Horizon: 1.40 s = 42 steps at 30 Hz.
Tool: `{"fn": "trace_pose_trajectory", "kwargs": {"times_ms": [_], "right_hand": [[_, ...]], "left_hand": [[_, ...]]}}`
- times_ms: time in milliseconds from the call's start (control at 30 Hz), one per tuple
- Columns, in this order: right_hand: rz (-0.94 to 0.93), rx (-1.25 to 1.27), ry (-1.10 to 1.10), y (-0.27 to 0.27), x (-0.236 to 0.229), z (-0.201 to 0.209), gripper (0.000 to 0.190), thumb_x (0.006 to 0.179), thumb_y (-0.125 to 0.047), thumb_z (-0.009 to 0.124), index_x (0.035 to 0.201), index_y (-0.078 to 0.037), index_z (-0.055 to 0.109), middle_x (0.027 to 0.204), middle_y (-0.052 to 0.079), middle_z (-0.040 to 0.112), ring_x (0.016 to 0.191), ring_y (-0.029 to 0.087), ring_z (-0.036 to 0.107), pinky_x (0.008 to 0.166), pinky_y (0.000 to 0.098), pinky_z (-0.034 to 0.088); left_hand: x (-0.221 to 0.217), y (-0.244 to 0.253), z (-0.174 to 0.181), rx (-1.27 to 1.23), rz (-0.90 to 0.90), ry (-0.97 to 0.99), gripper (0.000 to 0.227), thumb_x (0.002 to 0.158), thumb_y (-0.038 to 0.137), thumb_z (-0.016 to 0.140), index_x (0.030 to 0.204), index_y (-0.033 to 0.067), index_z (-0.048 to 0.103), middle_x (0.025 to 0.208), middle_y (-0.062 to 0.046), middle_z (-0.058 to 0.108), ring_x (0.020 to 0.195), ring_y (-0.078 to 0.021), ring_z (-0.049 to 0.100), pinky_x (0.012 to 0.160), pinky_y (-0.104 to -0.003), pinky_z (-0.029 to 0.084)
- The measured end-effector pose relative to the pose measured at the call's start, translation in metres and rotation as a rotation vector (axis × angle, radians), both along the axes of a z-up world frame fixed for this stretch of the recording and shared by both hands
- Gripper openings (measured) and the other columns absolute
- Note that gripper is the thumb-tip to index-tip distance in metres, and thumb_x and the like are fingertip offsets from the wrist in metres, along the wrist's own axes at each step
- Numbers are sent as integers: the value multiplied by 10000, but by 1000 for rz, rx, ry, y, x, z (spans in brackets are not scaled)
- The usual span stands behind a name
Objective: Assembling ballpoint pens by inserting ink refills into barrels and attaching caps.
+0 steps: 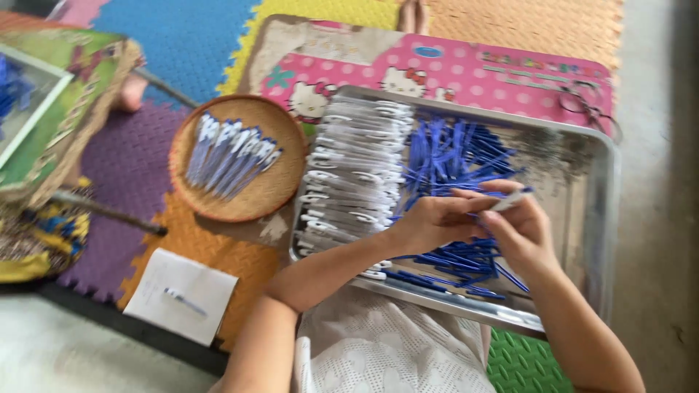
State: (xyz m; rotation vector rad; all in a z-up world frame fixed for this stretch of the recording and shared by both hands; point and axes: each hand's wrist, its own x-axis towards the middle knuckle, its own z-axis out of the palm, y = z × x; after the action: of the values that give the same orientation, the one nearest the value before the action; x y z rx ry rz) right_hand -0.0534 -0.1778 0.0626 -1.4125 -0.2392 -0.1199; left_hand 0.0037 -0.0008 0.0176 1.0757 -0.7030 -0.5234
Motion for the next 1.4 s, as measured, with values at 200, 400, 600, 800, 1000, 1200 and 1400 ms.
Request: {"fn": "trace_pose_trajectory", "kwargs": {"times_ms": [200,400,600,800,1000,1200,1400], "right_hand": [[-88,98,50,-16,0,19,352,1164,-226,472,1488,-90,486,1469,213,632,1283,366,696,1167,448,585],[-73,109,83,-15,3,17,324,1159,-183,488,1465,-80,510,1465,220,642,1192,336,723,1088,408,606],[-33,62,80,-13,5,17,325,1135,-152,507,1446,-58,523,1440,239,650,1161,339,732,1068,412,616],[-25,41,91,-14,8,16,310,1127,-143,516,1422,-47,529,1422,249,653,1160,344,734,1056,427,626],[-84,-4,-1,-33,7,27,276,1154,-123,511,1408,-21,543,1363,226,685,1063,299,764,1018,362,650],[-263,-319,-147,-51,17,10,139,1151,48,541,1277,56,599,1119,208,725,927,239,731,913,320,631],[-297,-374,-151,-46,26,-6,173,1070,71,607,1216,71,700,1002,221,750,870,250,757,886,415,615]], "left_hand": [[28,94,76,387,220,-446,331,1053,141,706,1378,171,651,1048,-63,812,541,-41,496,466,-137,488],[80,252,15,1036,1076,-682,393,1003,47,725,1372,178,701,1010,-50,622,641,-82,465,496,-172,436],[91,356,-61,1498,1334,-444,310,1005,124,745,1314,119,769,1063,-79,640,810,-245,613,641,-363,529],[102,356,-61,1386,1347,-491,303,1023,87,716,1321,71,768,1089,-89,641,800,-264,672,625,-405,555],[98,326,-36,1422,1270,-639,425,1087,171,639,1507,109,620,1247,-149,594,1104,-376,613,855,-530,499],[95,192,17,863,885,-919,382,1003,-4,716,1381,46,689,1190,-139,763,1033,-266,719,970,-391,581],[151,18,-95,992,779,-1266,233,787,414,833,844,231,700,808,8,635,861,-267,673,852,-482,507]]}}
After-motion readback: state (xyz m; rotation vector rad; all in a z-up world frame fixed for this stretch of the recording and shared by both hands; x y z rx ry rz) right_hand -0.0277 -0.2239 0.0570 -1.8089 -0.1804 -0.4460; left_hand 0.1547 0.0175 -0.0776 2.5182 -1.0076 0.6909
